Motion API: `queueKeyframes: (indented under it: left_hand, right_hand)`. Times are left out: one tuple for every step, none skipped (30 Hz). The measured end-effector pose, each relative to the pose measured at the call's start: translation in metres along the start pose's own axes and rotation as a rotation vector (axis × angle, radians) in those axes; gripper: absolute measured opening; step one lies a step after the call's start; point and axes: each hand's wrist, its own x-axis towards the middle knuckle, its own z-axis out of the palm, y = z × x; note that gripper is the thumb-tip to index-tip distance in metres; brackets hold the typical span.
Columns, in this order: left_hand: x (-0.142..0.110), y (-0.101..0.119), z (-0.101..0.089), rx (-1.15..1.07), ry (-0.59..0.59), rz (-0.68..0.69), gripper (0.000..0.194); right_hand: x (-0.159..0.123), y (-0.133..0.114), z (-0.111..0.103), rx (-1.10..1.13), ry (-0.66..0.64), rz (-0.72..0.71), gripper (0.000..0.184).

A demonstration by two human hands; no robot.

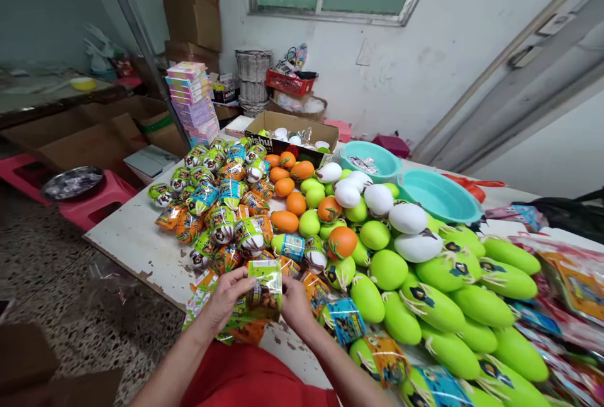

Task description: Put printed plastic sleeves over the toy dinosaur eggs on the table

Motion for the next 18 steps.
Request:
queueKeyframes:
  left_hand:
    - [-0.002,0.000,0.003,-0.045,-0.015,-0.015,0.023]
    - [-0.004,0.000,0.005,-0.082,-0.025,-0.033,0.023]
    - [-0.007,0.001,0.005,-0.124,-0.027,-0.050,0.024]
    - [-0.009,0.002,0.005,-0.177,-0.014,-0.061,0.024]
    - [-0.010,0.004,0.003,-0.241,0.018,-0.067,0.023]
    - [-0.012,0.007,0.001,-0.307,0.063,-0.067,0.022]
    - [-0.013,0.009,-0.002,-0.364,0.115,-0.061,0.022]
    - [-0.015,0.011,-0.005,-0.409,0.170,-0.051,0.023]
    - [-0.016,0.012,-0.009,-0.441,0.221,-0.044,0.024]
    - [-0.017,0.012,-0.014,-0.466,0.271,-0.040,0.025]
    - [-0.018,0.011,-0.019,-0.486,0.327,-0.037,0.025]
    - [-0.019,0.009,-0.023,-0.504,0.385,-0.037,0.025]
    - [-0.020,0.006,-0.028,-0.520,0.447,-0.038,0.024]
    - [-0.021,0.003,-0.032,-0.534,0.500,-0.044,0.024]
    - [-0.023,-0.001,-0.036,-0.545,0.536,-0.056,0.024]
    - [-0.024,-0.005,-0.039,-0.557,0.553,-0.070,0.025]
    - [-0.025,-0.009,-0.041,-0.568,0.555,-0.085,0.027]
    - [-0.026,-0.014,-0.043,-0.577,0.556,-0.099,0.028]
  right_hand:
    - [0.001,-0.001,0.002,-0.015,-0.034,-0.027,0.015]
    - [0.002,-0.001,0.004,-0.033,-0.061,-0.052,0.015]
    - [0.003,-0.001,0.006,-0.053,-0.084,-0.072,0.016]
    - [0.005,0.000,0.007,-0.072,-0.106,-0.085,0.017]
    - [0.007,0.001,0.007,-0.090,-0.128,-0.097,0.019]
    - [0.009,0.002,0.006,-0.109,-0.154,-0.106,0.020]
    - [0.013,0.003,0.004,-0.128,-0.181,-0.116,0.021]
    - [0.017,0.003,0.001,-0.146,-0.208,-0.127,0.021]
    - [0.023,0.003,-0.004,-0.166,-0.224,-0.141,0.021]
    - [0.031,0.003,-0.010,-0.191,-0.223,-0.156,0.021]
    - [0.041,0.003,-0.017,-0.223,-0.200,-0.171,0.021]
    - [0.054,0.002,-0.025,-0.263,-0.157,-0.183,0.022]
    - [0.068,0.001,-0.032,-0.312,-0.102,-0.193,0.024]
    - [0.085,0.001,-0.039,-0.369,-0.049,-0.199,0.027]
    - [0.102,0.000,-0.045,-0.428,-0.002,-0.204,0.032]
    - [0.120,-0.001,-0.049,-0.487,0.029,-0.208,0.037]
    - [0.137,-0.001,-0.051,-0.543,0.046,-0.211,0.043]
    - [0.153,-0.001,-0.051,-0.595,0.052,-0.213,0.049]
